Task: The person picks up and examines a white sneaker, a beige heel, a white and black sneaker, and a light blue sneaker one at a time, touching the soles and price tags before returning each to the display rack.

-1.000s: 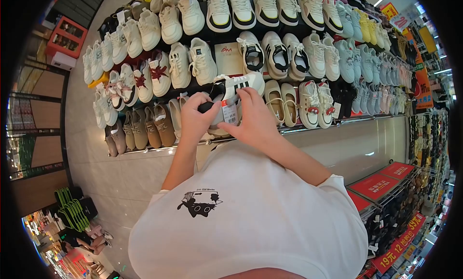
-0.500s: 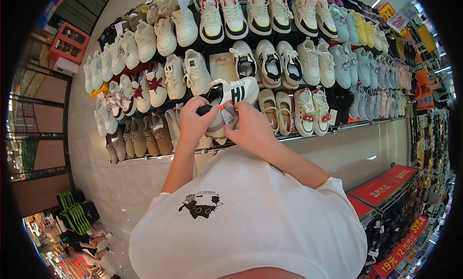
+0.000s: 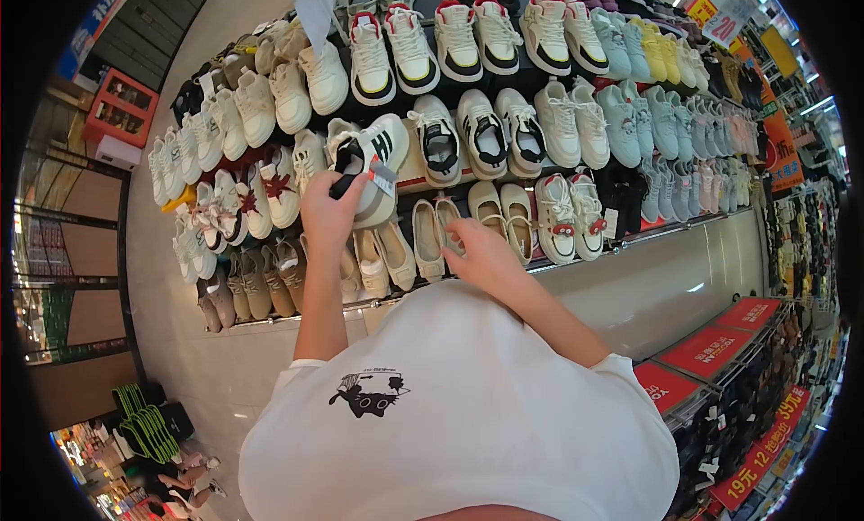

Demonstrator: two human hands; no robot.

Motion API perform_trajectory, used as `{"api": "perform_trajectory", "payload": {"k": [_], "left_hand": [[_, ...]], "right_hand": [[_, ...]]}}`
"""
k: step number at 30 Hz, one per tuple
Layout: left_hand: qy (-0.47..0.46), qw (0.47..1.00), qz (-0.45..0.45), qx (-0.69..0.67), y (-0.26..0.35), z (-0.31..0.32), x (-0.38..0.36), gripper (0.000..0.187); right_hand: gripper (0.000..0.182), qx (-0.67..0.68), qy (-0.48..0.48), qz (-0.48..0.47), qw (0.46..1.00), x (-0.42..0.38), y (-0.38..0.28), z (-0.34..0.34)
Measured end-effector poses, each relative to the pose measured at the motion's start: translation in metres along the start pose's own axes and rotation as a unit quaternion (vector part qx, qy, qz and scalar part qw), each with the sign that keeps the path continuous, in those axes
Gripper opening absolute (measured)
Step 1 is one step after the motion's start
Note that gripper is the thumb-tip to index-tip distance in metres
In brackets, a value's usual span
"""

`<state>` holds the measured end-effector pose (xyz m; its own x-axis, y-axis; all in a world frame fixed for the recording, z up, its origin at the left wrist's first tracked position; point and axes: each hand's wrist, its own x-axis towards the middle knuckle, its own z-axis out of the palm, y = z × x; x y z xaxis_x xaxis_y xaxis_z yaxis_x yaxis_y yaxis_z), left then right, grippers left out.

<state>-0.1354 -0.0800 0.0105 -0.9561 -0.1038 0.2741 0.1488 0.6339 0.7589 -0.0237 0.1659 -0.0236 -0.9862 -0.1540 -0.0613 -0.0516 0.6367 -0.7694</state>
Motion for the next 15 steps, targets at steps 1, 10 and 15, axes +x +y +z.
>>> {"api": "perform_trajectory", "payload": {"k": [1, 10, 15], "left_hand": [[-0.004, 1.000, 0.025, -0.005, -0.009, 0.010, 0.003, 0.033], [-0.123, 0.991, 0.037, -0.045, -0.051, 0.076, 0.010, 0.035], [-0.122, 0.989, 0.083, -0.022, -0.074, 0.114, 0.017, 0.030]], "right_hand": [[0.036, 0.011, -0.005, 0.009, 1.000, -0.003, 0.002, -0.001], [0.040, 0.044, -0.023, 0.120, 0.992, -0.028, 0.011, 0.004], [0.041, 0.041, -0.023, 0.148, 0.988, -0.037, 0.015, 0.017]]}}
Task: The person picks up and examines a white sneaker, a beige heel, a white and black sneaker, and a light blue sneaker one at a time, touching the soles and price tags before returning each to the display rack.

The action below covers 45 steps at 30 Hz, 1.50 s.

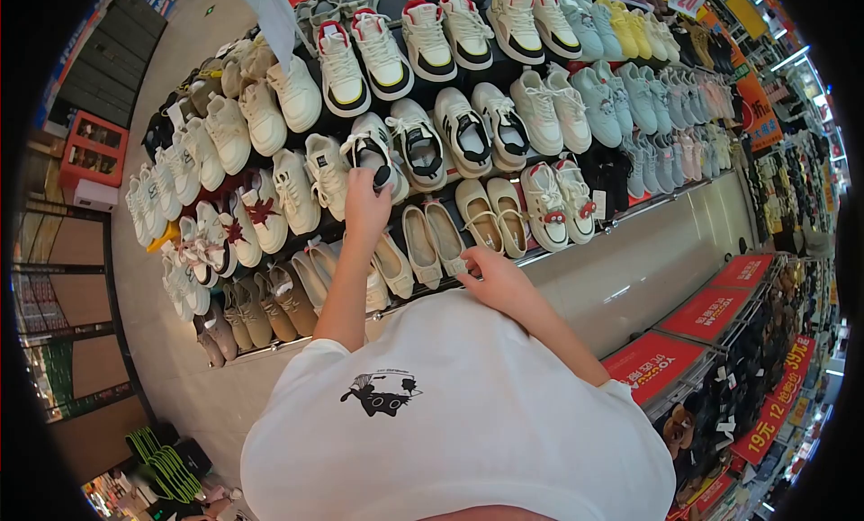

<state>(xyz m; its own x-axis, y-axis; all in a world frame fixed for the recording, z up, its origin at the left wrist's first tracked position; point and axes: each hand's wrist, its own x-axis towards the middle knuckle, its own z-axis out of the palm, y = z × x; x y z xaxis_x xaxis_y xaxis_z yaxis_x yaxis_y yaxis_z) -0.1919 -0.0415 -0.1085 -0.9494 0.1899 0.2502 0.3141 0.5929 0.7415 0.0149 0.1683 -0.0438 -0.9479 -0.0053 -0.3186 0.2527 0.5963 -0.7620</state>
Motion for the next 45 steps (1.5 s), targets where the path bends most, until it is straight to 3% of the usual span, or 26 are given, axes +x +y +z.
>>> {"api": "perform_trajectory", "payload": {"k": [6, 10, 16, 19, 23, 26, 29, 31, 32, 34, 37, 38, 42, 43, 45], "left_hand": [[-0.046, 0.995, 0.021, 0.080, -0.032, 0.035, 0.000, 0.026], [-0.017, 0.998, 0.031, 0.055, -0.041, 0.045, -0.006, 0.023], [-0.034, 0.998, 0.039, 0.039, -0.047, 0.042, -0.008, 0.024], [-0.028, 1.000, 0.002, 0.003, -0.046, 0.040, -0.009, 0.025], [-0.018, 0.998, 0.019, 0.056, -0.050, 0.047, -0.014, 0.028], [-0.021, 0.995, 0.010, 0.099, -0.048, 0.050, -0.016, 0.037], [0.008, 0.999, -0.020, 0.032, -0.048, 0.060, -0.020, 0.051], [0.051, 0.997, -0.056, -0.028, -0.047, 0.069, -0.025, 0.067], [0.105, 0.994, -0.036, 0.025, -0.047, 0.076, -0.032, 0.068], [0.186, 0.977, -0.050, 0.097, -0.022, 0.088, -0.049, 0.062], [0.198, 0.974, -0.105, -0.023, 0.032, 0.113, -0.069, 0.053], [0.177, 0.979, -0.093, -0.029, 0.027, 0.131, -0.076, 0.047], [0.178, 0.984, -0.004, -0.019, 0.125, 0.186, -0.073, 0.046], [0.178, 0.983, 0.041, -0.007, 0.140, 0.204, -0.065, 0.037], [0.106, 0.991, 0.072, -0.039, 0.148, 0.244, -0.054, 0.027]], "right_hand": [[0.041, 0.007, -0.004, 0.033, 0.999, -0.014, -0.003, 0.006], [0.041, 0.006, -0.002, 0.051, 0.999, -0.018, 0.002, 0.011], [0.042, -0.023, -0.012, 0.022, 0.999, -0.019, 0.003, 0.012], [0.042, -0.063, -0.005, 0.003, 0.998, -0.023, 0.002, 0.007], [0.040, -0.089, 0.005, 0.003, 0.996, -0.032, 0.005, -0.006], [0.040, -0.085, 0.003, -0.015, 0.996, -0.038, 0.018, -0.017], [0.039, -0.068, 0.016, -0.050, 0.996, -0.043, 0.038, -0.030], [0.039, -0.063, 0.023, -0.063, 0.996, -0.047, 0.055, -0.046], [0.039, -0.049, 0.021, -0.053, 0.997, -0.051, 0.064, -0.057], [0.039, -0.021, 0.017, -0.033, 0.999, -0.061, 0.082, -0.081], [0.039, -0.007, 0.028, 0.011, 1.000, -0.079, 0.133, -0.111], [0.039, -0.004, 0.039, 0.024, 0.999, -0.085, 0.151, -0.123], [0.039, 0.004, 0.091, 0.058, 0.994, -0.113, 0.224, -0.165], [0.039, 0.003, 0.106, 0.062, 0.992, -0.120, 0.242, -0.175], [0.039, -0.014, 0.124, 0.079, 0.989, -0.132, 0.284, -0.189]]}}
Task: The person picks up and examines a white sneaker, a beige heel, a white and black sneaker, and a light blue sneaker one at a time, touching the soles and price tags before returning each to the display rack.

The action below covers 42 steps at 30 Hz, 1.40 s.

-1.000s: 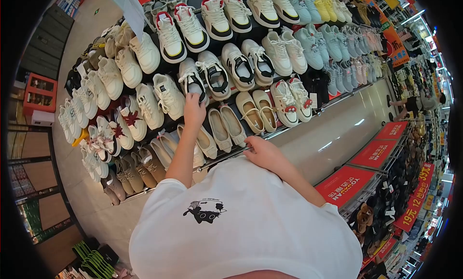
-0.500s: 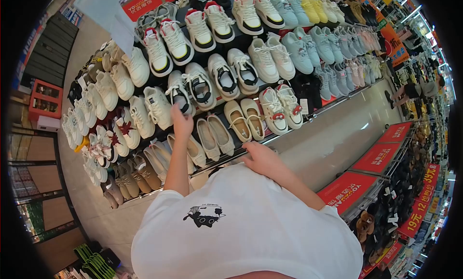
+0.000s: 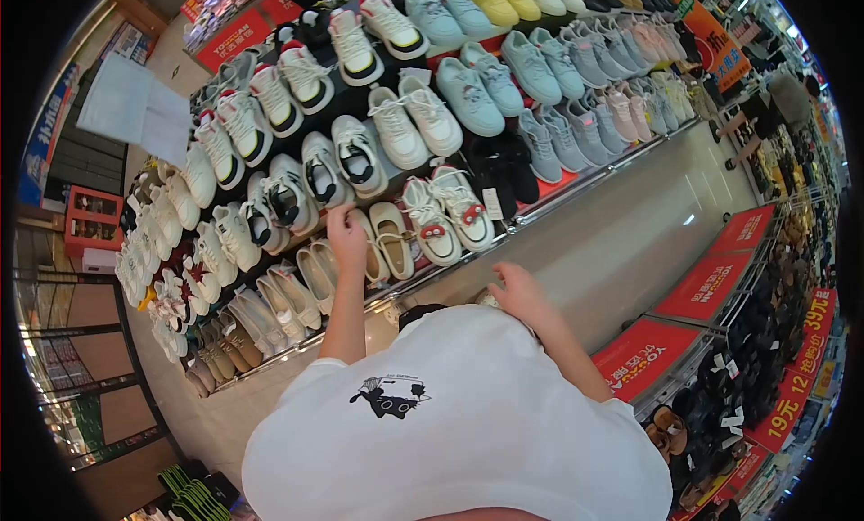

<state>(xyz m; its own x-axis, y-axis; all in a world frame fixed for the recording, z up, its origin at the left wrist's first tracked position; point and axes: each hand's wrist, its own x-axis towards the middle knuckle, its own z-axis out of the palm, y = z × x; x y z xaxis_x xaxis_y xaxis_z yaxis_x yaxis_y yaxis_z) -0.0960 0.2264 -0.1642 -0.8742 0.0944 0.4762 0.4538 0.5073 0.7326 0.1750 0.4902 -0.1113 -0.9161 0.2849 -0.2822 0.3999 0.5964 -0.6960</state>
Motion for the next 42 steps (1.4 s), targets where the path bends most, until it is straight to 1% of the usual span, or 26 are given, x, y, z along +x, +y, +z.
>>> {"api": "perform_trajectory", "payload": {"k": [2, 4, 5, 6, 9, 12, 13, 14, 16, 17, 18, 20, 22, 23, 24, 26, 27, 30, 33, 36, 37, 38, 40, 42], "left_hand": [[-0.101, 0.995, -0.021, -0.018, 0.025, 0.038, 0.002, 0.022], [-0.199, 0.979, -0.020, -0.047, 0.050, 0.074, -0.002, 0.019], [-0.225, 0.973, 0.001, -0.044, 0.062, 0.091, -0.006, 0.019], [-0.251, 0.967, 0.023, -0.041, 0.074, 0.106, -0.011, 0.019], [-0.281, 0.957, 0.017, -0.072, 0.085, 0.154, -0.032, 0.018], [-0.330, 0.933, -0.081, -0.123, 0.117, 0.181, -0.031, 0.017], [-0.345, 0.924, -0.109, -0.127, 0.127, 0.187, -0.025, 0.023], [-0.338, 0.924, -0.115, -0.138, 0.123, 0.200, -0.020, 0.025], [-0.326, 0.922, -0.134, -0.162, 0.106, 0.230, -0.009, 0.031], [-0.317, 0.935, -0.105, -0.120, 0.101, 0.243, 0.000, 0.036], [-0.312, 0.935, -0.136, -0.097, 0.121, 0.244, 0.010, 0.042], [-0.257, 0.939, -0.187, -0.127, 0.077, 0.292, 0.015, 0.053], [-0.204, 0.961, -0.180, -0.056, 0.082, 0.313, 0.032, 0.062], [-0.185, 0.973, -0.135, -0.004, 0.097, 0.314, 0.041, 0.067], [-0.159, 0.984, -0.073, 0.046, 0.110, 0.315, 0.048, 0.068], [-0.102, 0.982, 0.046, 0.151, 0.132, 0.318, 0.062, 0.070], [-0.103, 0.988, 0.035, 0.106, 0.139, 0.321, 0.070, 0.071], [-0.060, 0.991, 0.035, 0.118, 0.145, 0.330, 0.100, 0.069], [-0.039, 0.989, 0.037, 0.140, 0.140, 0.340, 0.133, 0.069], [-0.058, 0.985, 0.067, 0.147, 0.128, 0.357, 0.160, 0.074], [-0.071, 0.980, 0.078, 0.169, 0.122, 0.362, 0.164, 0.080], [-0.083, 0.980, 0.060, 0.173, 0.122, 0.363, 0.164, 0.080], [-0.097, 0.979, 0.028, 0.176, 0.127, 0.368, 0.171, 0.079], [-0.091, 0.977, -0.002, 0.192, 0.131, 0.369, 0.179, 0.069]], "right_hand": [[0.039, -0.003, 0.023, 0.017, 1.000, -0.002, 0.045, -0.008], [0.039, 0.000, 0.011, 0.080, 0.997, -0.009, 0.078, -0.021], [0.039, 0.001, 0.005, 0.111, 0.994, -0.012, 0.094, -0.027], [0.041, -0.013, 0.009, 0.122, 0.992, -0.015, 0.116, -0.027], [0.043, -0.045, 0.017, 0.164, 0.985, -0.029, 0.195, -0.005], [0.043, -0.039, 0.005, 0.232, 0.972, -0.052, 0.258, 0.025], [0.042, -0.032, -0.003, 0.258, 0.966, -0.062, 0.281, 0.040], [0.041, -0.026, -0.011, 0.284, 0.958, -0.070, 0.293, 0.048], [0.039, -0.007, -0.040, 0.328, 0.944, -0.085, 0.294, 0.047], [0.038, 0.001, -0.055, 0.351, 0.935, -0.094, 0.295, 0.045], [0.037, 0.018, -0.051, 0.349, 0.936, -0.105, 0.315, 0.058], [0.035, 0.050, -0.040, 0.343, 0.937, -0.120, 0.377, 0.094], [0.035, 0.067, -0.032, 0.355, 0.932, -0.125, 0.411, 0.101], [0.035, 0.073, -0.028, 0.367, 0.927, -0.126, 0.422, 0.096], [0.035, 0.078, -0.026, 0.380, 0.921, -0.127, 0.428, 0.087], [0.035, 0.080, -0.020, 0.405, 0.911, -0.122, 0.439, 0.064], [0.035, 0.079, -0.017, 0.415, 0.906, -0.116, 0.442, 0.048], [0.034, 0.071, -0.011, 0.433, 0.899, -0.095, 0.455, 0.009], [0.034, 0.055, 0.003, 0.435, 0.899, -0.061, 0.462, -0.032], [0.034, 0.016, -0.007, 0.434, 0.901, -0.021, 0.441, -0.078], [0.033, 0.003, -0.014, 0.433, 0.902, -0.009, 0.432, -0.092], [0.032, -0.010, -0.018, 0.429, 0.903, 0.005, 0.420, -0.106], [0.032, -0.027, -0.031, 0.410, 0.911, 0.022, 0.423, -0.120], [0.032, -0.031, -0.046, 0.391, 0.919, 0.039, 0.432, -0.134]]}}
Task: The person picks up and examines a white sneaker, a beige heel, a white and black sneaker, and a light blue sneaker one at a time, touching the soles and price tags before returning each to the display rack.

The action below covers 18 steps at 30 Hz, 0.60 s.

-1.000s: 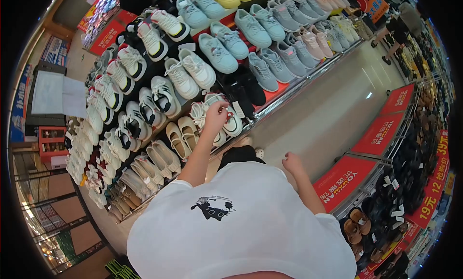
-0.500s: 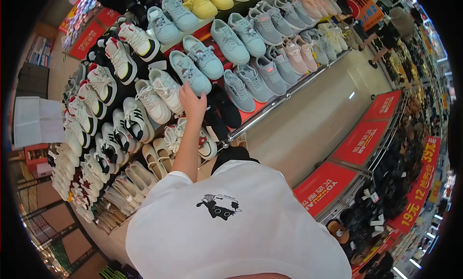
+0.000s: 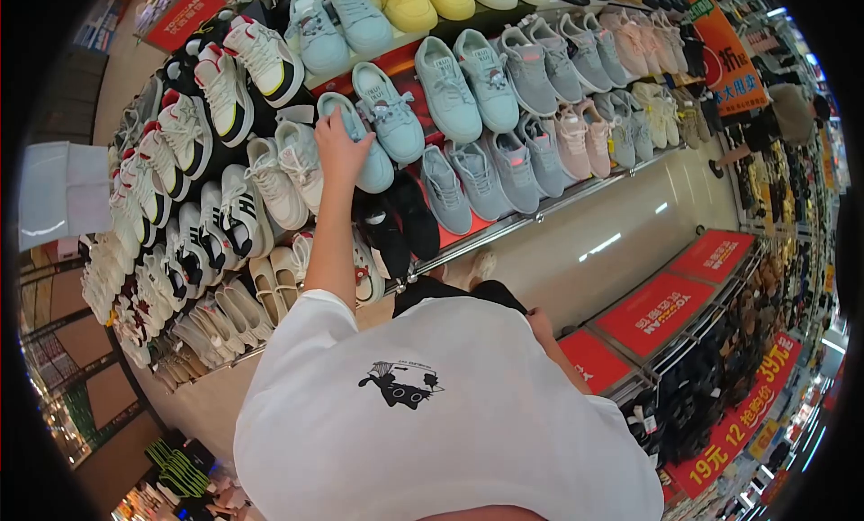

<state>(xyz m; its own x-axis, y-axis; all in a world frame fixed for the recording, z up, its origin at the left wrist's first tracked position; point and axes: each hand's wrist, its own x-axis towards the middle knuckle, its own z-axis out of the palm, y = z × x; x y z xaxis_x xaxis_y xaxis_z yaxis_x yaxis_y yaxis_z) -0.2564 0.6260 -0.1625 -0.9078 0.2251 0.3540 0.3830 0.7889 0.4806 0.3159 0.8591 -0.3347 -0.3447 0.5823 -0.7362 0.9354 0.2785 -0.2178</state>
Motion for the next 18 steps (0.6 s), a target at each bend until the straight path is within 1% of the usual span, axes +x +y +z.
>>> {"api": "perform_trajectory", "payload": {"k": [4, 6, 7, 10, 13, 16, 17, 18], "left_hand": [[-0.021, 0.997, -0.077, -0.004, 0.007, 0.004, 0.017, 0.042], [0.001, 0.996, -0.091, -0.002, 0.014, 0.006, 0.011, 0.036], [0.013, 0.995, -0.098, -0.001, 0.019, 0.007, 0.008, 0.034], [0.070, 0.992, -0.106, 0.007, 0.030, 0.002, -0.015, 0.028], [0.089, 0.985, -0.150, 0.003, 0.053, -0.028, -0.041, 0.025], [0.184, 0.966, -0.180, -0.041, 0.084, -0.055, -0.063, 0.024], [0.221, 0.961, -0.152, -0.061, 0.092, -0.062, -0.068, 0.023], [0.223, 0.956, -0.167, -0.086, 0.100, -0.069, -0.071, 0.022]], "right_hand": [[0.032, -0.008, -0.024, -0.024, 0.999, 0.053, 0.005, -0.020], [0.031, 0.008, -0.029, -0.048, 0.998, 0.077, 0.005, -0.035], [0.031, -0.008, -0.039, -0.052, 0.998, 0.086, 0.005, -0.045], [0.031, -0.033, -0.054, -0.074, 0.995, 0.122, -0.009, -0.087], [0.031, -0.042, -0.064, -0.097, 0.992, 0.149, -0.014, -0.123], [0.030, -0.076, -0.072, -0.117, 0.988, 0.183, -0.004, -0.146], [0.029, -0.091, -0.070, -0.129, 0.985, 0.195, -0.001, -0.150], [0.029, -0.105, -0.070, -0.142, 0.982, 0.210, 0.006, -0.152]]}}
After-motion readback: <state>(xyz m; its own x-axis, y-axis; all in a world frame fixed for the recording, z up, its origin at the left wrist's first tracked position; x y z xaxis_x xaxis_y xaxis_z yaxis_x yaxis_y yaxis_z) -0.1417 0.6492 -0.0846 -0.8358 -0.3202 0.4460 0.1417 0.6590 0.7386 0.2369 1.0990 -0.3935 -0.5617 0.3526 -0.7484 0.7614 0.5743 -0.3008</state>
